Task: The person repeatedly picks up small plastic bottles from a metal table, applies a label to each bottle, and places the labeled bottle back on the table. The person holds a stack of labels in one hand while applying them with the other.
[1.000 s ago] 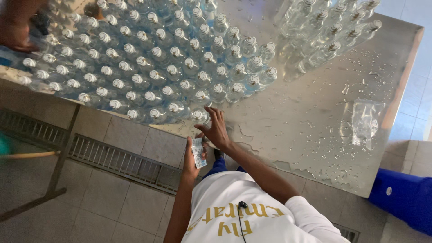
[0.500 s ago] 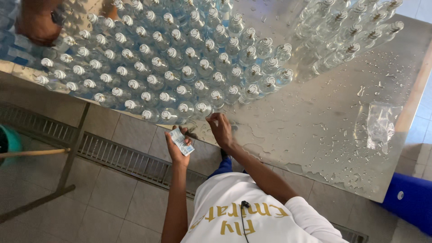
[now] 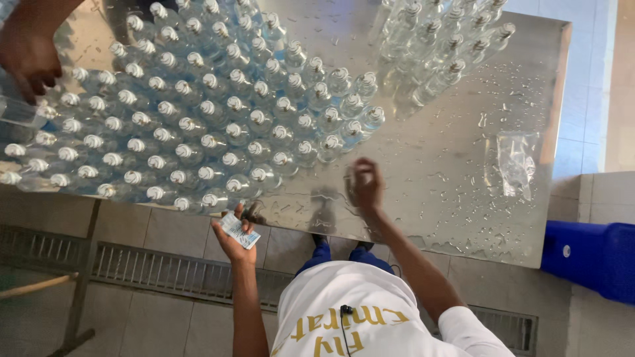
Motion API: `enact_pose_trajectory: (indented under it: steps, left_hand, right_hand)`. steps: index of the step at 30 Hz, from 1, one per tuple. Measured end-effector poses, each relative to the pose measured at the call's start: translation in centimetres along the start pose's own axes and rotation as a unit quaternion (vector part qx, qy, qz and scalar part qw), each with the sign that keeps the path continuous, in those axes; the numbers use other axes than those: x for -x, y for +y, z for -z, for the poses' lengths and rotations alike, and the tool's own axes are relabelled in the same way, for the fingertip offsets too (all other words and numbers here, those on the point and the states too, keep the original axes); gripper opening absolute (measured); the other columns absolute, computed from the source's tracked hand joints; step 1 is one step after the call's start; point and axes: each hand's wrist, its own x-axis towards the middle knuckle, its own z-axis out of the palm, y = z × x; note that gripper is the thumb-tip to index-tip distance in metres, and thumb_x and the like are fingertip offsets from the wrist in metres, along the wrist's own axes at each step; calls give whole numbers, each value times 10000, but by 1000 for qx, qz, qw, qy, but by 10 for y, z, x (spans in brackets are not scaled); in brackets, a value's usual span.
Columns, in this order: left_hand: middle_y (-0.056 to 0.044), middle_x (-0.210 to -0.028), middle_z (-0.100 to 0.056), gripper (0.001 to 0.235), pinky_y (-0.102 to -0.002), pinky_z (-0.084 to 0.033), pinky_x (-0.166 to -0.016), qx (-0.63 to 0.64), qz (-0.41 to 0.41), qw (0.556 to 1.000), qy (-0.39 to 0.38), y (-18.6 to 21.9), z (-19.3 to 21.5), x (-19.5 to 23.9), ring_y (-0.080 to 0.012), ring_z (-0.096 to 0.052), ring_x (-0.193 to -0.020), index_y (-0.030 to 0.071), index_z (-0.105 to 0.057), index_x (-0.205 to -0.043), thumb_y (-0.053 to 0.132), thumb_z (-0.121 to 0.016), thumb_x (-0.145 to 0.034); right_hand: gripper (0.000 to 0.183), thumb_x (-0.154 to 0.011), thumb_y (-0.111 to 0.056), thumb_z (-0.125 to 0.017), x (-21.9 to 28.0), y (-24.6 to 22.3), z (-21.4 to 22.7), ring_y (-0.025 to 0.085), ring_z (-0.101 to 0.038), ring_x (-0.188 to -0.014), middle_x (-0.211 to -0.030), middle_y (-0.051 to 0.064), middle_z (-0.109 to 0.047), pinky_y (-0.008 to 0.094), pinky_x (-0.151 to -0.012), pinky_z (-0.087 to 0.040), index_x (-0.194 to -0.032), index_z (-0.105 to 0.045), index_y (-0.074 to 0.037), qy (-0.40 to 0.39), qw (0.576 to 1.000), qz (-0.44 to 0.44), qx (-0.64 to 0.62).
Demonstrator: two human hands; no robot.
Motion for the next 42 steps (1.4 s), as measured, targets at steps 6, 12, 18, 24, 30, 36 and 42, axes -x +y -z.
enact_pose_trajectory:
  steps: [6, 12, 18, 24, 30, 36, 42]
  left_hand:
    - [-173, -1408, -725, 490, -306, -442, -564, 6, 6, 1000, -1, -19, 26, 14, -182, -604, -669, 233, -636, -1337, 636, -443, -1137]
    - [-192, -1355, -748, 744, -280, -468, -539, -34, 131, 989, -57, -64, -34, 67, -137, -648, -619, 181, -515, -1629, 711, -421, -1116]
    - [-272, -1156, -797, 801, -271, -475, -498, -15, 286, 947, -147, -122, -156, 107, -180, -659, -576, 90, -527, -1623, 682, -474, -1086]
    - [-257, -1166, -782, 886, -301, -517, -482, -95, 421, 870, -237, -180, -223, 128, -198, -677, -594, 91, -477, -1660, 747, -483, -1065]
    - [-240, -1113, -781, 884, -323, -519, -477, -159, 462, 832, -262, -211, -221, 134, -223, -668, -602, 61, -518, -1618, 755, -475, -1073]
    - [-172, -1056, -778, 818, -281, -500, -472, -195, 477, 810, -279, -197, -237, 143, -210, -675, -616, 124, -606, -1528, 771, -509, -1037]
    - [-58, -923, -781, 655, -253, -514, -484, -206, 498, 790, -292, -208, -223, 146, -196, -691, -611, 154, -769, -1269, 728, -534, -1061]
  right_hand:
    - [1045, -954, -140, -1013, -238, 114, 87, 567, -349, -1524, -1592, 325, -391, 603, -1246, -489, -1696, -280, -81, 131, 982, 106, 81]
    - [1120, -1022, -342, -945, -282, 138, 66, 615, -396, -1545, -1695, 446, -288, 610, -1357, -386, -1718, -173, 75, 92, 990, -64, 82]
    - [1140, -1033, -616, -840, -159, 70, 90, 501, -545, -1479, -1672, 353, -408, 633, -1218, -480, -1762, -167, -55, -7, 980, -138, 142]
    - [921, -949, -549, -857, -45, 52, 117, 560, -608, -1337, -1464, 308, -592, 694, -1112, -532, -1588, -404, -65, -38, 974, -151, 164]
    - [1024, -828, -444, -915, -8, 36, 170, 567, -505, -1463, -1657, 256, -423, 680, -1197, -488, -1648, -400, -113, -168, 961, -157, 151]
    - [389, -901, -119, -881, 21, -31, 221, 316, -751, -1099, -1141, 114, -744, 484, -1034, -624, -1280, -796, -100, -240, 966, -95, -16]
    - [228, -880, 27, -835, 21, -39, 221, 239, -810, -708, -890, 85, -735, 466, -985, -641, -1094, -804, -44, -260, 958, -88, -80]
